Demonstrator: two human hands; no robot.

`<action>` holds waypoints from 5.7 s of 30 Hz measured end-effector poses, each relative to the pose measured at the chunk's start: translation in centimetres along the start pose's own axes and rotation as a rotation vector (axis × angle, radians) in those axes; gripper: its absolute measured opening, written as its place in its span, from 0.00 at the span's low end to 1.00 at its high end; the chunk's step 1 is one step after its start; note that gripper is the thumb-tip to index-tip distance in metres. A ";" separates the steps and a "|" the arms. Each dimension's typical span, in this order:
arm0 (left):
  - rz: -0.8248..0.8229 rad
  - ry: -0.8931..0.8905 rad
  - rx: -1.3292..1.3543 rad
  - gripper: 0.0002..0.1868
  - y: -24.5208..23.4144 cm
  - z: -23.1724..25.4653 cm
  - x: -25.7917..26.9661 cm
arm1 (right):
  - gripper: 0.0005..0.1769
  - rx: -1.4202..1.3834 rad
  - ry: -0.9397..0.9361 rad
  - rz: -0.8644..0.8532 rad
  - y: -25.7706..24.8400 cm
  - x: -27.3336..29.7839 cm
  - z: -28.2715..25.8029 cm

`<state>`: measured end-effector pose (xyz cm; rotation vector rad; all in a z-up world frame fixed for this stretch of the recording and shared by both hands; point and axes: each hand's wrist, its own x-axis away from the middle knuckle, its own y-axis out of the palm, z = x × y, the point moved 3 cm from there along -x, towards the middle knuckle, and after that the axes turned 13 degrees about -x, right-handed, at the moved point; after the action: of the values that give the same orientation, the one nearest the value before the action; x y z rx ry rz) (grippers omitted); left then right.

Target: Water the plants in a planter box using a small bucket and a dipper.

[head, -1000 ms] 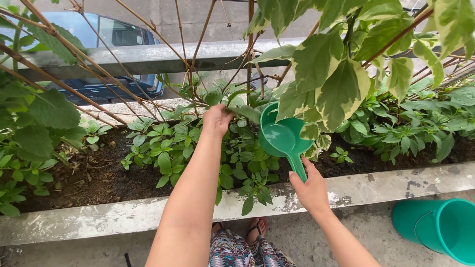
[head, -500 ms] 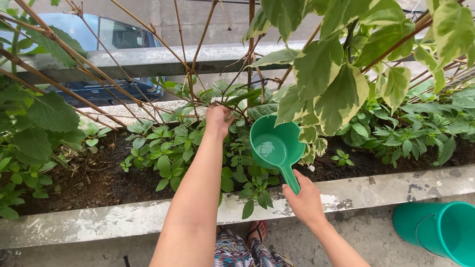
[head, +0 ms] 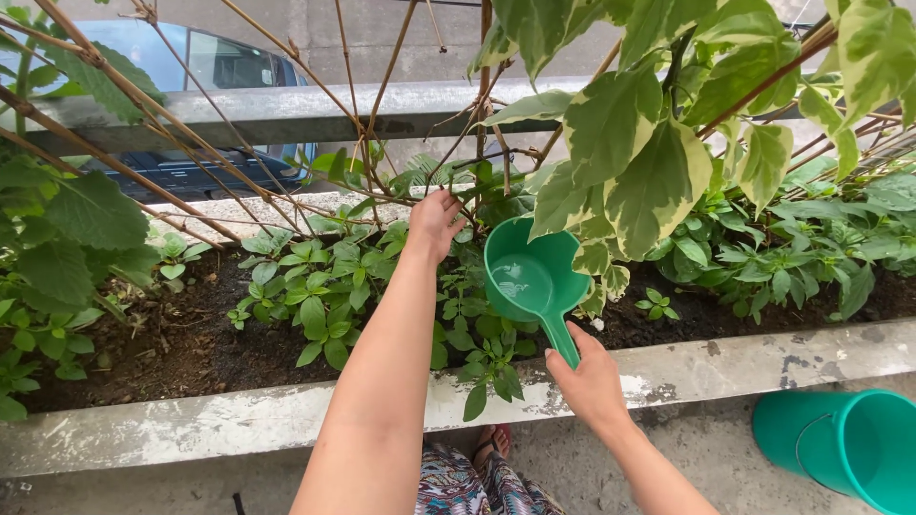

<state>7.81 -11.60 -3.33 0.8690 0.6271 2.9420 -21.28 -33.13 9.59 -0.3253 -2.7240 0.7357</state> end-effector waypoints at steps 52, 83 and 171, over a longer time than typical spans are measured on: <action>0.027 0.100 -0.359 0.26 1.2 1.4 -0.5 | 0.37 -0.010 -0.001 -0.023 0.9 -1.5 -1.1; -0.005 0.052 -0.379 0.59 1.4 4.0 1.6 | 0.39 -0.041 0.071 -0.024 2.8 -2.2 -0.5; -0.237 -0.126 -1.250 0.23 7.0 -1.5 25.9 | 0.31 -0.185 0.104 -0.231 -12.4 9.7 -1.0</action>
<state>-14.16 -15.52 11.61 0.6766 -0.9562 2.2877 -31.62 -40.31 19.07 -0.0828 -2.6747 0.3946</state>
